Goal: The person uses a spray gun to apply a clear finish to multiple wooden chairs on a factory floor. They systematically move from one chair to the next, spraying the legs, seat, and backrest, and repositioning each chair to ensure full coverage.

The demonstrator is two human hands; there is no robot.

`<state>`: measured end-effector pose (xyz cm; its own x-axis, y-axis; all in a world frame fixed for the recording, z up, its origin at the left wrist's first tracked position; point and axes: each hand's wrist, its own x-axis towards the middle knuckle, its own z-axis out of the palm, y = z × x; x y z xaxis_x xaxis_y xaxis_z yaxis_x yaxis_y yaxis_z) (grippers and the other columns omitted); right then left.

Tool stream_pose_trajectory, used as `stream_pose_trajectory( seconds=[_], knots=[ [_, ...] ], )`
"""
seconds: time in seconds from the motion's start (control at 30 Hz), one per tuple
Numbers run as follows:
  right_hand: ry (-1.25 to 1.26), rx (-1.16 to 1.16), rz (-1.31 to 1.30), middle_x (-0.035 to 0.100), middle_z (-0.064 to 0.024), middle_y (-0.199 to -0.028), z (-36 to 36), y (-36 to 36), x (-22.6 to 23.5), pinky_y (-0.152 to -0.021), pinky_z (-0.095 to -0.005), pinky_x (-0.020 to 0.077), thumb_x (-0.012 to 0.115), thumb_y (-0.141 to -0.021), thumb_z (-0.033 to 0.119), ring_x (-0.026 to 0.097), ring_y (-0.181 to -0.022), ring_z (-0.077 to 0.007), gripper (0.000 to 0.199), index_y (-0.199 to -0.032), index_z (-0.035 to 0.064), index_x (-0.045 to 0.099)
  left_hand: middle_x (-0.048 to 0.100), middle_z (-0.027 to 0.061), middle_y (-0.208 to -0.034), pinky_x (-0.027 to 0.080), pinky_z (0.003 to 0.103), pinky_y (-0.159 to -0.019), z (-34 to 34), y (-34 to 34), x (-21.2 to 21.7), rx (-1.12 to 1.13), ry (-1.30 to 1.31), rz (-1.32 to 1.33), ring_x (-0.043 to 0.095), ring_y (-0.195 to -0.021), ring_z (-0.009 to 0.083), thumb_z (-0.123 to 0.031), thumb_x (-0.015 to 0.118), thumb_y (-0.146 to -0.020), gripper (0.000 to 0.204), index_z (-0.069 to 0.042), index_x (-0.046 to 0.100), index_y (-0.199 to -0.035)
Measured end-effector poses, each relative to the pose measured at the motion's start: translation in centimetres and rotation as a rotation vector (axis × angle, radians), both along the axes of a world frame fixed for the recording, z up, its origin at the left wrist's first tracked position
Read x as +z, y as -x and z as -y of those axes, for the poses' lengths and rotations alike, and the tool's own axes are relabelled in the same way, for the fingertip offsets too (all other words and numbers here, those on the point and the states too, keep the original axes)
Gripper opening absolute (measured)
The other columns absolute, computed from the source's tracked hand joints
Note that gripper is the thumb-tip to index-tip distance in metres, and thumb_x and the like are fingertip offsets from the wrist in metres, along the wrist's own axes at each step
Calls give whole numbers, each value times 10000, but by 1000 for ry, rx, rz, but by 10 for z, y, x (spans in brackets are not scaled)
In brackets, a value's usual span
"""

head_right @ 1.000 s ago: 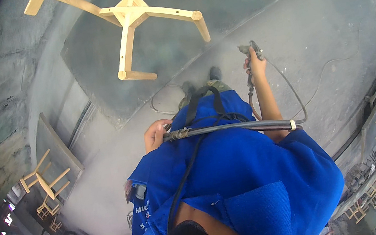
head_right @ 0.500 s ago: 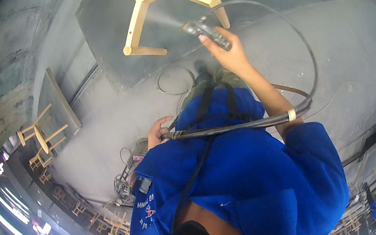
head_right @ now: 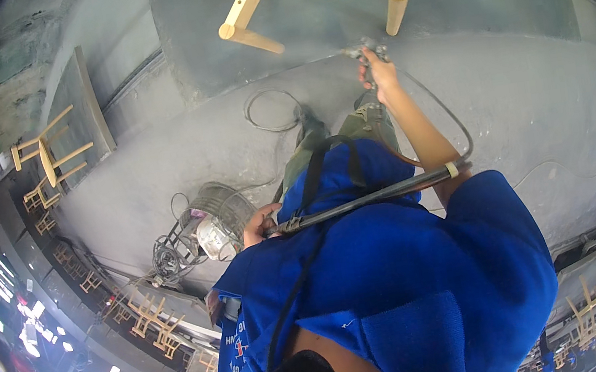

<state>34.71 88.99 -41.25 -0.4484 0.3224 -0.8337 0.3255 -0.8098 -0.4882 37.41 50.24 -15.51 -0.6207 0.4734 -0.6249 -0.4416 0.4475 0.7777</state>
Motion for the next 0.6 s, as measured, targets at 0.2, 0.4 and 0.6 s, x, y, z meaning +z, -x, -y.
stream_pose_trajectory(
  seconds=[0.2, 0.4, 0.6],
  knots=[
    [-186, 214, 8, 589, -2, -707, 38, -25, 52, -478, -264, 347, 717, -922, 423, 582, -617, -121, 322, -940, 124, 598, 608, -19, -724, 369, 203, -638, 99, 32, -33, 58, -75, 143, 524, -684, 34, -150, 805, -791, 581, 15, 579, -1301],
    [-853, 460, 86, 599, 9, -753, 139, 27, 194, -572, -288, 429, 725, -926, 416, 582, -707, -107, 368, -986, 65, 637, 544, -40, -621, 314, 237, -573, 254, 64, -140, 412, 27, 39, 430, -563, 52, -465, 534, -1032, 517, -7, 648, -1243],
    [-1795, 582, -16, 713, -206, -929, 249, 146, 253, -736, -436, 532, 711, -929, 299, 703, -871, -378, 353, -1130, 28, 604, 506, -27, -592, 294, 252, -570, 347, 60, -217, 448, 23, 204, 413, -562, 67, -493, 485, -1051, 532, -14, 695, -1149]
  ],
)
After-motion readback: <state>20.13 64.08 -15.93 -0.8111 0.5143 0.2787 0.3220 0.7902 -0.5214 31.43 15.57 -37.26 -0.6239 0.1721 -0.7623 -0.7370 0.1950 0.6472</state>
